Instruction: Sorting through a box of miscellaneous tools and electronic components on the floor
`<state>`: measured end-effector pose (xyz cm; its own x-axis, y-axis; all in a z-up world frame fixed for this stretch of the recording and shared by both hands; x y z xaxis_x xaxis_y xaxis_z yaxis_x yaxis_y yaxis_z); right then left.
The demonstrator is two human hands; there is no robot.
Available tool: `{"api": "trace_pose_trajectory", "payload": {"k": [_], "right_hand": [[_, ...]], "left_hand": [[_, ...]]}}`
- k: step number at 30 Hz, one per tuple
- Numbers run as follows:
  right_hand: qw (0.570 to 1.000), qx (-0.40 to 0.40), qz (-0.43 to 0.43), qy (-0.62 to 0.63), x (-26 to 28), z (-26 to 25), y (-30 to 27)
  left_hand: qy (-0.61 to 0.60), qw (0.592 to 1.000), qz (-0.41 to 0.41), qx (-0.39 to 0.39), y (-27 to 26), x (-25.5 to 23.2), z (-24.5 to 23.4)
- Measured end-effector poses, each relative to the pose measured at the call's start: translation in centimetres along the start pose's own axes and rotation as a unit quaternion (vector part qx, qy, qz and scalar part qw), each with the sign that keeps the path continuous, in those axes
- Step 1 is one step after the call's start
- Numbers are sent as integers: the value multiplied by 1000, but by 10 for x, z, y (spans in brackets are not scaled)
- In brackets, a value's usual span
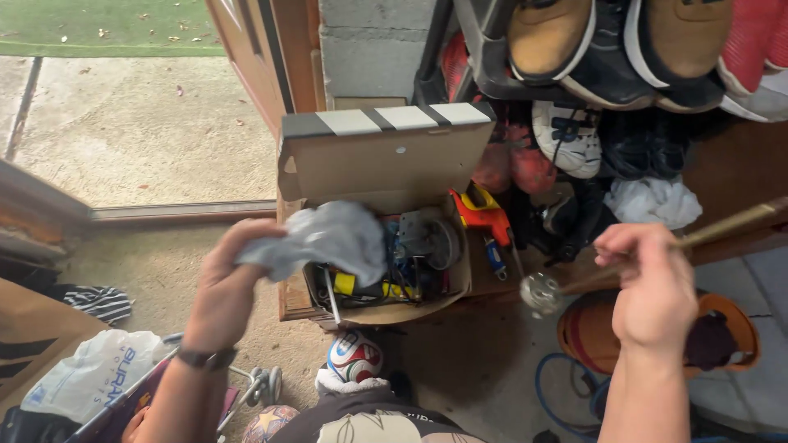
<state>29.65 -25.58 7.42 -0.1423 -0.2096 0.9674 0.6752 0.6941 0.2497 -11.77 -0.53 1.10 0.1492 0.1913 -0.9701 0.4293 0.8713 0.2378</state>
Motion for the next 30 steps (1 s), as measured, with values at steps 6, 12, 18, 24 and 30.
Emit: {"api": "trace_pose_trajectory", "payload": {"k": [6,12,18,24,30], "right_hand": [[974,-8,160,-161,-55,6,27],[983,32,131,-123,-91,20,69],[976,-9,215,-40,-169,-27,116],[956,-71,283,34,-218,-60,119],[945,-80,297,112,-253,-77,106]], "left_hand": [[-60,990,-11,-130,-40,10,-39],[-98,978,22,-184,-58,-5,-39],[-89,974,-2,-209,-74,-12,-35],[-81,970,-12,-229,-93,3,-42],[-109,966,-14,-232,-89,-6,-22]]}}
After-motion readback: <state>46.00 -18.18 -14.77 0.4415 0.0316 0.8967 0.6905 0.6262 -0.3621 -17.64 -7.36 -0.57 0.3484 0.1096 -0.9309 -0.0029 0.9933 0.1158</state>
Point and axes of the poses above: each hand's wrist, its own y-axis towards the middle knuckle, its own z-axis out of the palm, x = y × z, the point moved 5 cm from there along y, towards the middle knuckle, and after that the axes turned 7 degrees about z, right-handed, at the moved point
